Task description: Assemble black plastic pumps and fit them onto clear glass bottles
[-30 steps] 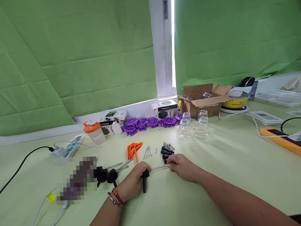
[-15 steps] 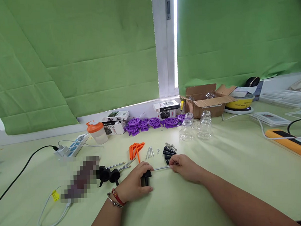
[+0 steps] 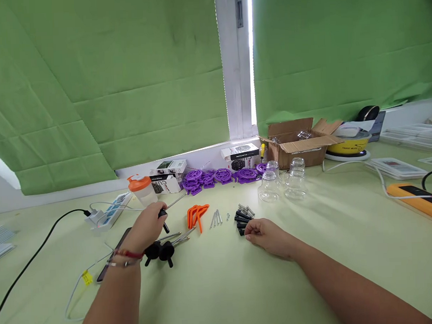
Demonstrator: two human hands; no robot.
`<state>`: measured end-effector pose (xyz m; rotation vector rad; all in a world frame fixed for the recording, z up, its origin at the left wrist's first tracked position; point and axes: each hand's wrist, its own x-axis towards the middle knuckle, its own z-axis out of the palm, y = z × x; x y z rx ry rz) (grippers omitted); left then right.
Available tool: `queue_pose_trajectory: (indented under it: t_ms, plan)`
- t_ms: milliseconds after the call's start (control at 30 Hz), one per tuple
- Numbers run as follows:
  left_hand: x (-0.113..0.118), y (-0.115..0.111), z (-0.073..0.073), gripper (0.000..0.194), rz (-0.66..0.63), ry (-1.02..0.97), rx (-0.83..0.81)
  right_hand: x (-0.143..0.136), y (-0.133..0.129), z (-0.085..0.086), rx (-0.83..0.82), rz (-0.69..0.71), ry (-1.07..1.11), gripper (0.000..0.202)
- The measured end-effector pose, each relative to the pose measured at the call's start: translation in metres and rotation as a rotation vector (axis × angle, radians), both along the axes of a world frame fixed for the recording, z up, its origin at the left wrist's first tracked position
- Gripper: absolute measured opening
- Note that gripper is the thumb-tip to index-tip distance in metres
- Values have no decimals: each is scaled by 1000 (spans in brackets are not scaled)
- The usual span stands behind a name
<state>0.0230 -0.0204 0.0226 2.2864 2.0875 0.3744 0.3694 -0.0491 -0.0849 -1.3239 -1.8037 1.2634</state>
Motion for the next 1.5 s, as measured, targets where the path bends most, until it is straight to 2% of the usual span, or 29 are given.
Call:
queue_pose_trajectory:
  t_ms: [67,200,300,400,567,733,800,867,933,1033,1133,1200,1333,1500]
  plan:
    - [-13,22,-4,15,30,53,-68,0,1,0,10,4,5,17]
    - [-27,50,-25,9,43,101,-191,3,3,4,11,-33,22,16]
    - [-30,55,-39,10,40,111,-228,10,4,10,-1,-75,28,17]
    - [-30,56,-47,14,44,118,-243,15,6,15,5,-105,5,18]
    - [-24,53,-42,9,36,129,-243,16,8,14,56,-117,-68,15]
    - [7,34,-20,17,4,112,-127,12,7,15,179,-172,-168,6]
    - [30,19,-14,19,-67,77,-72,10,5,15,251,-190,-233,7]
    - [57,2,-14,19,-175,1,-51,7,4,15,289,-186,-309,12]
    - [83,-14,-22,16,-287,-84,-67,4,4,13,314,-175,-386,17]
    - [112,-32,-46,9,-395,-375,-76,0,4,12,348,-148,-481,21]
    - [126,-38,-71,5,-378,-486,-78,-2,4,12,368,-128,-525,18]
    - [126,-37,-82,6,-392,-520,-76,-3,4,11,368,-121,-532,14]
    - [121,-34,-89,8,-384,-640,-143,-7,0,11,366,-110,-517,10]
    - [124,-34,-90,37,-387,-869,-284,-20,-9,10,345,-109,-224,10]
